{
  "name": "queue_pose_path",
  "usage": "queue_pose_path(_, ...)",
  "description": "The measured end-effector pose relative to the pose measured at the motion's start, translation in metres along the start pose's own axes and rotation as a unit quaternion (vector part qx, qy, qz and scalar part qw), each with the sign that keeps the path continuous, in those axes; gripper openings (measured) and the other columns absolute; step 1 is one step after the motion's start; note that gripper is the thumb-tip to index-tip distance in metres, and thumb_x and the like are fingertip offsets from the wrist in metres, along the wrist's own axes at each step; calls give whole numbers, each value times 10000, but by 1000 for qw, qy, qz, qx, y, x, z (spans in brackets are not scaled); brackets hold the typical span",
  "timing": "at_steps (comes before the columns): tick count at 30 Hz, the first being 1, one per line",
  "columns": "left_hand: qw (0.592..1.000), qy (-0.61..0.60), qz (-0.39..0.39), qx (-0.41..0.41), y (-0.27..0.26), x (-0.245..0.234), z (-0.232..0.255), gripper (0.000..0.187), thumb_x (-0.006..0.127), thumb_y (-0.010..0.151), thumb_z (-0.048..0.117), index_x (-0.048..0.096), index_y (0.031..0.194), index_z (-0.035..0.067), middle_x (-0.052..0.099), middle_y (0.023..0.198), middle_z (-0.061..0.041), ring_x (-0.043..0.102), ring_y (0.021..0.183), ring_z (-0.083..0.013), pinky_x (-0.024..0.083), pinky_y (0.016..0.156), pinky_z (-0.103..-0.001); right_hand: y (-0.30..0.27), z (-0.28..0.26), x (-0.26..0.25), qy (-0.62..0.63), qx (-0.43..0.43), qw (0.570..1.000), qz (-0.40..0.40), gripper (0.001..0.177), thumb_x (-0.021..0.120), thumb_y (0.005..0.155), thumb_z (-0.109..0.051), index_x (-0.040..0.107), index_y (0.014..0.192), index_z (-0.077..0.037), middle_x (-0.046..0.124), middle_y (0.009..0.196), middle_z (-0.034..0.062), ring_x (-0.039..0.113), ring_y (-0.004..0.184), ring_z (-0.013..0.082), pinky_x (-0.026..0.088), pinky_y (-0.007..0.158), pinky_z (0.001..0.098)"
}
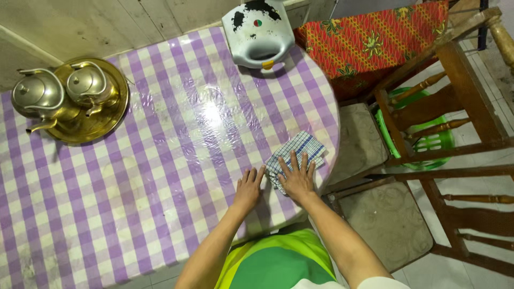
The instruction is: The person wipes a brass tray and two metal teapots with a cloth, then cleans a waffle iron and the table surface. The items are handled one at a time and returned to the tray.
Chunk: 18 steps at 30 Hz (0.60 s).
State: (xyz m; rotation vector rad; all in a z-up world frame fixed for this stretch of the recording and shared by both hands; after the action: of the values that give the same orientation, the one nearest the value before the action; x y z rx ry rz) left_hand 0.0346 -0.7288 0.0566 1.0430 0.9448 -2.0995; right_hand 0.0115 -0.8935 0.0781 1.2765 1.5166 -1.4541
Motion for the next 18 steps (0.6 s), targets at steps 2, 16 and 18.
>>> queue_pose_path(2,1000,23,-9,6,-3,-9,7,925,702,901,190,154,1644,239,328,1598,-187,294,1480,-442,355,1115,-640,19,14,-3,4,13,1000,-8,673,387,1014,-545,180,1626,-354,-7,1717,139,-99,1521,514,-5,1170,731)
queue_pose_path(16,983,49,-123,-127,35,-37,35,813,701,914,320,257,1593,270,593,1285,-180,530,1222,-420,450,1027,-566,204,91,-67,54,34,998,-20,685,354,1043,-487,127,1651,-268,-42,1707,203,-105,1495,593,-11,1179,724)
queue_pose_path(18,976,55,-144,-151,44,-40,40,822,704,920,344,238,1596,316,591,1280,-193,542,1204,-435,444,1020,-582,232,98,-78,59,39,997,-33,674,350,1045,-488,138,1650,-280,-37,1713,189,-95,1512,581,-1,1196,714)
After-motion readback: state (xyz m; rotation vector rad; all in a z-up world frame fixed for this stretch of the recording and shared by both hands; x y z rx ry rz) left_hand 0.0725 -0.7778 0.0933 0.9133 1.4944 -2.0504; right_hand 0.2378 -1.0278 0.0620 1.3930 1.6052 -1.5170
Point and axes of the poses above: each hand's wrist, its own y-axis towards the middle knuckle, its own x-axis out of the palm, z = x × y, the point moved 9 cm from there along y, towards the middle knuckle
